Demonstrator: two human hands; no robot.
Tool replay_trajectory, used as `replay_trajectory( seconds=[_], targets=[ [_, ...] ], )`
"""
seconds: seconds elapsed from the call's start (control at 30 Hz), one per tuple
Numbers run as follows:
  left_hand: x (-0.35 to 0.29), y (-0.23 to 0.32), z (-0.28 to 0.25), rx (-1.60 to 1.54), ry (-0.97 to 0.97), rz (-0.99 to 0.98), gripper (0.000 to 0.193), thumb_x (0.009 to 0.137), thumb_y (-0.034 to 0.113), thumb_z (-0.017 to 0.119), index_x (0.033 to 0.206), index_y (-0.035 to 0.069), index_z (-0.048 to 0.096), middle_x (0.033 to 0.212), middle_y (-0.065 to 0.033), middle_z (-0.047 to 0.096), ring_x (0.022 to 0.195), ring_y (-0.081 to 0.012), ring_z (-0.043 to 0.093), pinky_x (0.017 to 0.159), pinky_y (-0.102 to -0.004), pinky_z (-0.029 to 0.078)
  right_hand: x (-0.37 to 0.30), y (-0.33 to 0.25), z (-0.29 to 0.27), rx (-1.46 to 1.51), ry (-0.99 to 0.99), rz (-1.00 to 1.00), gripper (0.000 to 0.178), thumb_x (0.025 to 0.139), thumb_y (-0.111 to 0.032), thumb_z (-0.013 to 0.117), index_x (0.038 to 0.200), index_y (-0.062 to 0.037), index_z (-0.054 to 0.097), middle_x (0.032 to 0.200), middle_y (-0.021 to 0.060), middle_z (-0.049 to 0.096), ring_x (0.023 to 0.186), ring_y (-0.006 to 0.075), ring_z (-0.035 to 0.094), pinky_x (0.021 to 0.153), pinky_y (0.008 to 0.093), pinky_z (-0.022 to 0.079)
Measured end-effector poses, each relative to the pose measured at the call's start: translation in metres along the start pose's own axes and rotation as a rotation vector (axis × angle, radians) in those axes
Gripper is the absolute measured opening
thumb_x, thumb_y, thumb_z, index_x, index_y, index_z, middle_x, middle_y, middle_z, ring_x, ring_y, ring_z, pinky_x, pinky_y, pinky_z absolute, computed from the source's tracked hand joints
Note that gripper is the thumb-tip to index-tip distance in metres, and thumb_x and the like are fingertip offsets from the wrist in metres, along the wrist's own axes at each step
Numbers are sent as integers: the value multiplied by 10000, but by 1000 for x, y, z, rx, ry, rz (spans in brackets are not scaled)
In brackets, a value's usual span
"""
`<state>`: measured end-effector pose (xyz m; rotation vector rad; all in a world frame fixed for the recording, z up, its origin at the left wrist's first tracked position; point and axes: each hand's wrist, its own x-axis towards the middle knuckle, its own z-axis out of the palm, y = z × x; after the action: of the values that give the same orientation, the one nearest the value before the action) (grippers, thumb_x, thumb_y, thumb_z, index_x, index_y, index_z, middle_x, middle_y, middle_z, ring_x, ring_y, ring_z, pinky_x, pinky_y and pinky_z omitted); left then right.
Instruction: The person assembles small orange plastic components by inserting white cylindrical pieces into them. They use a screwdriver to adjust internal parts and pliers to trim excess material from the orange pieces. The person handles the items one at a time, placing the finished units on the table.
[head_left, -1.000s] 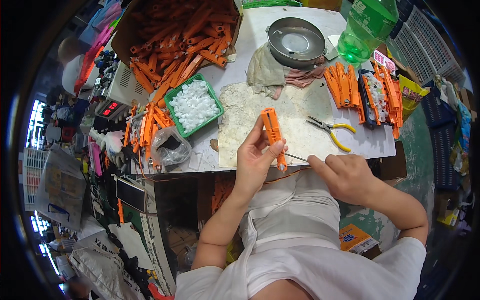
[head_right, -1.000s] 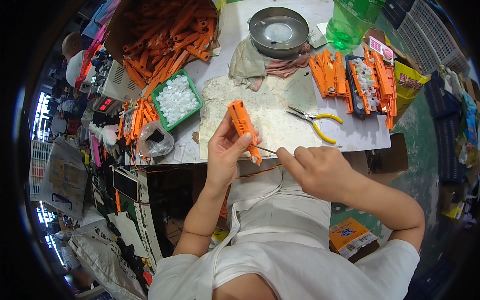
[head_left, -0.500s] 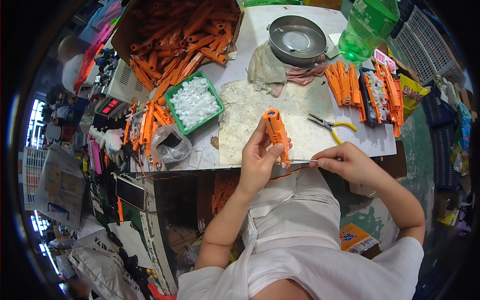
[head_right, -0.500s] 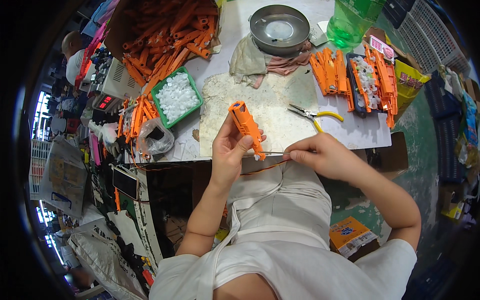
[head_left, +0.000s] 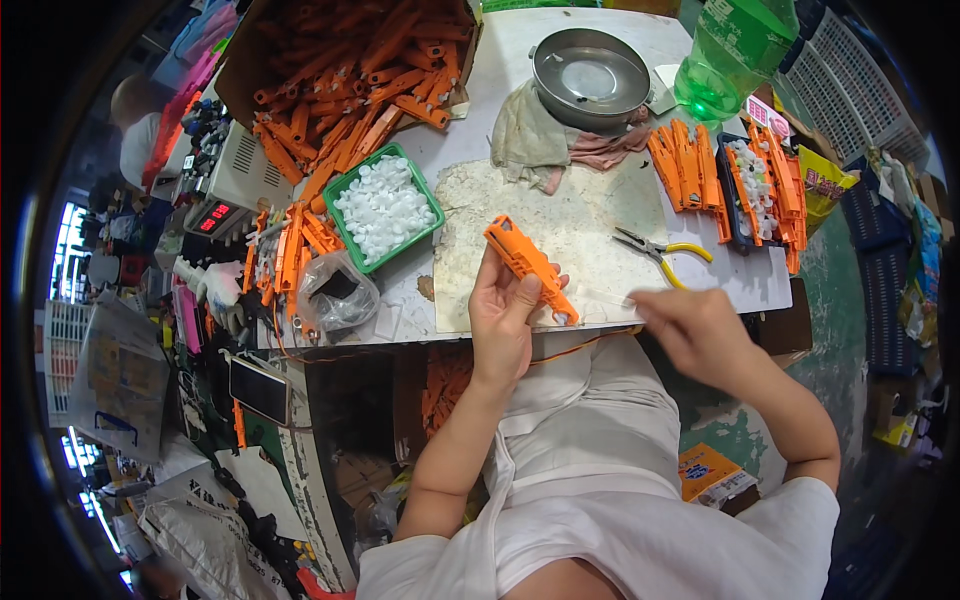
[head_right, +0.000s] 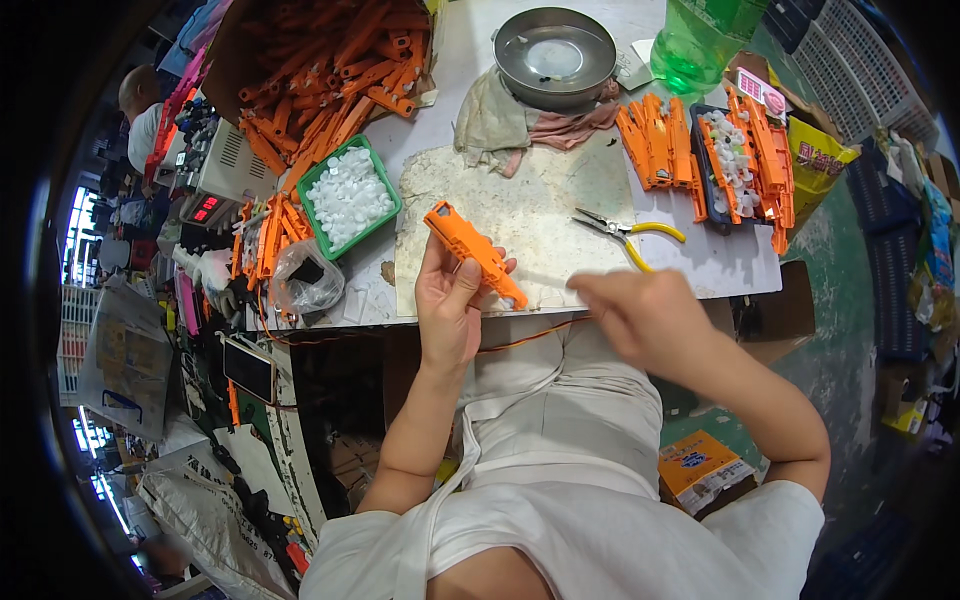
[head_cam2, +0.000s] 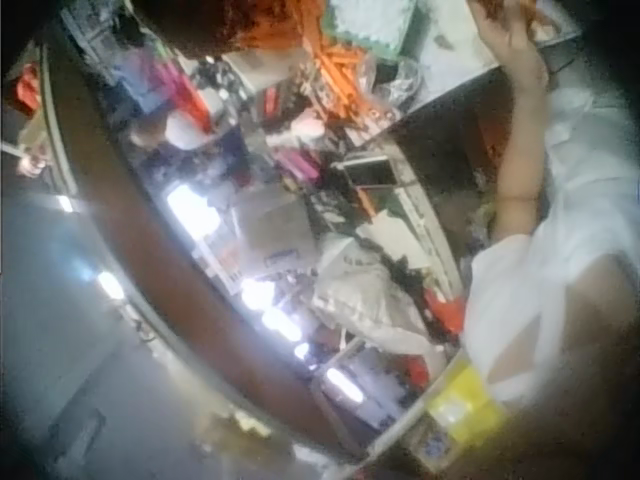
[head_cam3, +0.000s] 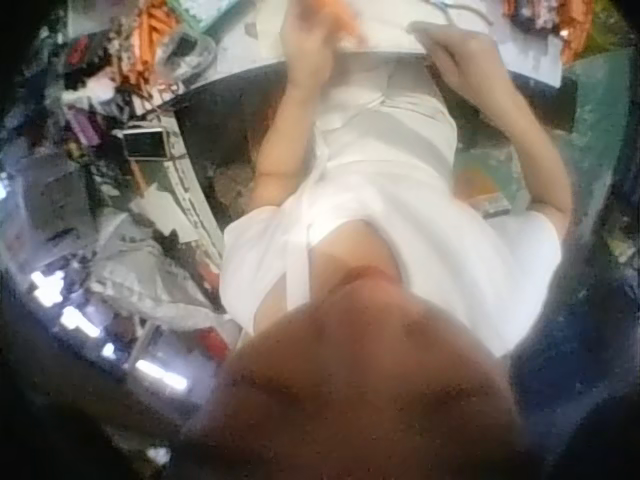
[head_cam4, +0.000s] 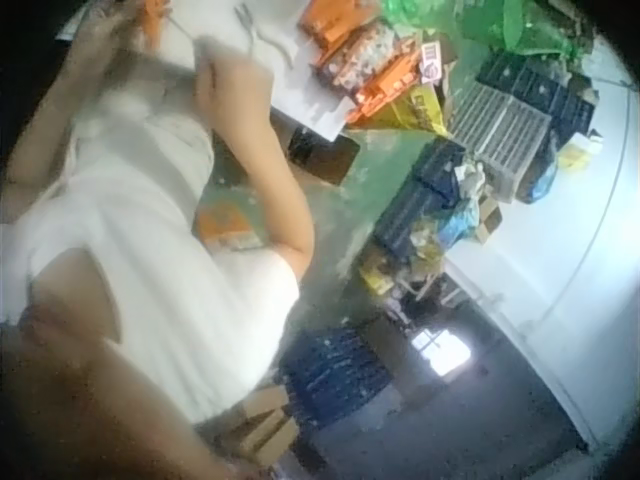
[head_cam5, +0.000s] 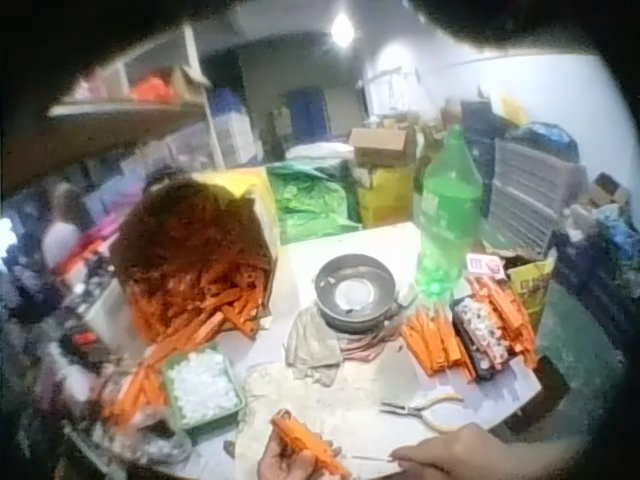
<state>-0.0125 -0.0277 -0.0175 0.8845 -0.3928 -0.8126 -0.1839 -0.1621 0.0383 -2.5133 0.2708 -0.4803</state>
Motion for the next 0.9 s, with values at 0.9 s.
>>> replay_trajectory(
  seconds=[0.9],
  targets=[
    [-4,36,-53,1088,91,455,388,848,102,648,1213,11,550,1199,-135,551,1184,-266,476,1012,-369,347,61,20,53,317,80,196,312,762,-132,687,1060,-59,631,1013,86,599,985,269,530,905,379,386]
  ],
)
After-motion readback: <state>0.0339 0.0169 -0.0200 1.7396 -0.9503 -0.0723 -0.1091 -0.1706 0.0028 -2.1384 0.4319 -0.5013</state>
